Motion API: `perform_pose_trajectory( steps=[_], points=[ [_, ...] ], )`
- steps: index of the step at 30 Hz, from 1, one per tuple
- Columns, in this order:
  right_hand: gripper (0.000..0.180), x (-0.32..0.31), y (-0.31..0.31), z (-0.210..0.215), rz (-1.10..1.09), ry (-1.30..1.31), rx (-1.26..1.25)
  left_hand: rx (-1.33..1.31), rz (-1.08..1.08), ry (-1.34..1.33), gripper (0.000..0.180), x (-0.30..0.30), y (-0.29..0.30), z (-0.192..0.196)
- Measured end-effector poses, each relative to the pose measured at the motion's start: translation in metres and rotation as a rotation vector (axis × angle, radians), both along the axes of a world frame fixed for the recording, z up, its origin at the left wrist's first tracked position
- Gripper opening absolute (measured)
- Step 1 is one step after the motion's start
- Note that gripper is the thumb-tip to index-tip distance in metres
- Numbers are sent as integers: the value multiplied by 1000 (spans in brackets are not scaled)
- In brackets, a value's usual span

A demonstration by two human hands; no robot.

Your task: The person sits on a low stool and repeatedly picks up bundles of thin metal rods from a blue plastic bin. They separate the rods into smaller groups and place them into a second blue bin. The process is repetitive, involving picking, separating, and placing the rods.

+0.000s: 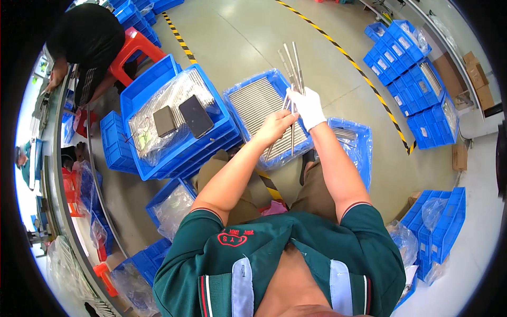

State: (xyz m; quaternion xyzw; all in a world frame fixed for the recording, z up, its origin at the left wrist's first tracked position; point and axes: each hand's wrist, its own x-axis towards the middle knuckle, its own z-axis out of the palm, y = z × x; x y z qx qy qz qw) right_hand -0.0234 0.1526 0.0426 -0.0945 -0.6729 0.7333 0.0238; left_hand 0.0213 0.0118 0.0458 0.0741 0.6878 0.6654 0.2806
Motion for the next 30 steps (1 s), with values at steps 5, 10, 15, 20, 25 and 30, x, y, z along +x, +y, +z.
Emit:
perform_pose_trajectory(
  steps=[5, 10, 15, 20, 25, 30],
  points=[
    [20, -27, 50, 10, -334, -55, -125, 319, -112, -356, 27, 9, -3, -3],
    [12, -15, 40, -3, -205, -39, -166, 686, -22, -449, 29, -21, -17, -13],
    [21, 9, 4, -3, 210, -170, -38, 839, -88, -490, 32, -31, -22, -23],
    [23, 6, -4, -10, 310, -102, 9, 850, -80, -460, 27, -20, -20, -16],
    [23, 4, -6, -16, 160, 4, 364, 721, 195, -359, 20, -31, -36, -18],
    [20, 23, -3, 3, 219, -82, 88, 754, 511, -270, 22, -46, -50, -8]
  ],
)
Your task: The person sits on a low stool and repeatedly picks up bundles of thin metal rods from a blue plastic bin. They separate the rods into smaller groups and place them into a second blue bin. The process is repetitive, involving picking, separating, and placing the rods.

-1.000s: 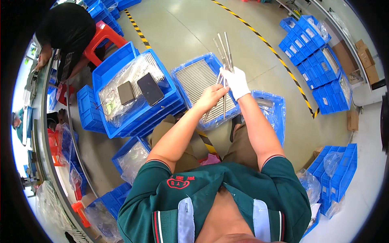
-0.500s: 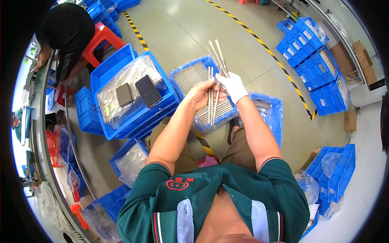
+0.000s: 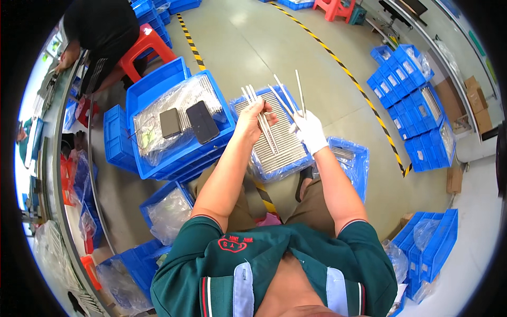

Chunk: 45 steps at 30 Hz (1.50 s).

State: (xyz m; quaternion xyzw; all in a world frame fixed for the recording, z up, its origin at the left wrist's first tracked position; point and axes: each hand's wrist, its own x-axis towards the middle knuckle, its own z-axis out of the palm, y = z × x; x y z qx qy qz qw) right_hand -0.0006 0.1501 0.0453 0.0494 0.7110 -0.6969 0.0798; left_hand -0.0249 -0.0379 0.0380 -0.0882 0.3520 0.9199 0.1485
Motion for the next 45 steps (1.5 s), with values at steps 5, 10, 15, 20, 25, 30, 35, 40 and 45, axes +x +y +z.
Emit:
perform_pose_trajectory(
  steps=[5, 10, 15, 20, 25, 30, 35, 40, 45],
  points=[
    [16, 21, -6, 17, 128, -12, 93, -10, 139, 66, 25, -13, -10, -4],
    [12, 22, -8, 13, 93, -55, 114, 9, 105, 91, 26, -10, -4, 2],
    [12, 23, -9, 17, 70, -34, 149, -51, 112, 99, 25, -8, -4, 7],
    [13, 20, -12, 12, 54, 30, 161, -137, 47, 91, 25, -2, 4, 7],
    [18, 10, -15, -8, -89, 162, 264, -135, -124, 35, 22, 19, 31, 7],
    [21, 13, -16, -10, -145, 296, 438, -328, -115, 66, 24, 20, 30, 5],
    [20, 11, -23, -5, -196, 268, 482, -433, -162, 52, 25, 28, 39, 12],
    [22, 8, -19, -4, -127, 83, 318, -382, -173, 122, 24, 28, 38, 6],
    [23, -24, 3, -20, -193, 142, 212, -358, -189, 82, 21, 24, 35, 11]
  ],
)
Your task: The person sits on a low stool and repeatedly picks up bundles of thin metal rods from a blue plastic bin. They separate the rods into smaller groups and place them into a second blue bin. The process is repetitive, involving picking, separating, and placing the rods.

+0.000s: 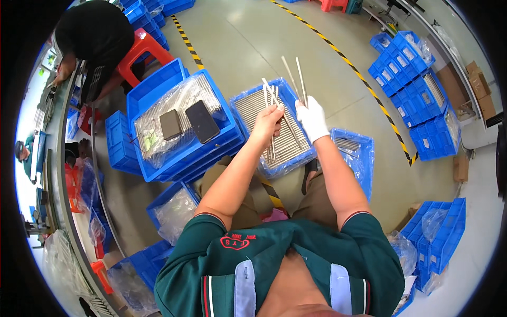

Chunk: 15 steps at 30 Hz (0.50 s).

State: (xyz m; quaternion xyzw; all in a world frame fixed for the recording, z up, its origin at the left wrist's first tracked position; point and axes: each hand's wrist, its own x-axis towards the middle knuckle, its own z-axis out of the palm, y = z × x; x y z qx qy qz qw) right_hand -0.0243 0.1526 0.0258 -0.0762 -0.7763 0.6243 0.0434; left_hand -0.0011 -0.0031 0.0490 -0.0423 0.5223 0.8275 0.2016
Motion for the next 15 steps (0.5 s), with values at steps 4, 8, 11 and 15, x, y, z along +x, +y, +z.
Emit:
perform_pose_trajectory(
  steps=[4, 8, 11, 15],
  points=[
    [20, 12, 0, 37, 129, -254, -379, -16, -257, -46, 23, 8, 1, -6],
    [25, 4, 4, 10, 103, -73, -141, -35, -298, -56, 25, 13, 14, -10],
    [30, -18, 19, 2, -186, 73, 2, -134, -389, -36, 27, 33, 23, -12],
    [26, -37, 76, 6, -352, 20, -281, 80, -459, -187, 29, 34, 21, -7]
  ],
)
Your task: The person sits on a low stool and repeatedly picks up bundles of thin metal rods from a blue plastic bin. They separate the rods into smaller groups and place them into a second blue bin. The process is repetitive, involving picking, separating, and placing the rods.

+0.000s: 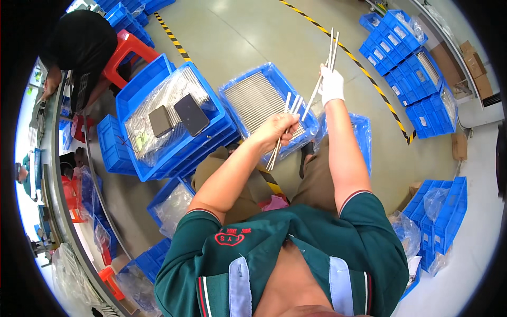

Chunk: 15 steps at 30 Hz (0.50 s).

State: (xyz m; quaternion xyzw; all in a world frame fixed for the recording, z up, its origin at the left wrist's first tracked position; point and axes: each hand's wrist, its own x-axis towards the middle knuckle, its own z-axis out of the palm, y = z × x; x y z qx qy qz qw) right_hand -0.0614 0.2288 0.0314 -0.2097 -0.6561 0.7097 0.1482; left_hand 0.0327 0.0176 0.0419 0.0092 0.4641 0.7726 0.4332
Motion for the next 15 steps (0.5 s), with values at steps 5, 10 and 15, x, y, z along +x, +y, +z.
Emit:
perform_pose_trajectory(
  steps=[5, 10, 15],
  points=[
    [24, 30, -41, 20, 227, -144, -52, 257, 107, -49, 30, -33, -19, -15],
    [28, 44, -73, 10, 512, -129, -10, 366, 56, 20, 31, -36, -20, -17],
    [30, 45, -84, 11, 601, -111, 257, 315, 119, -44, 30, -27, -21, -12]
  ],
)
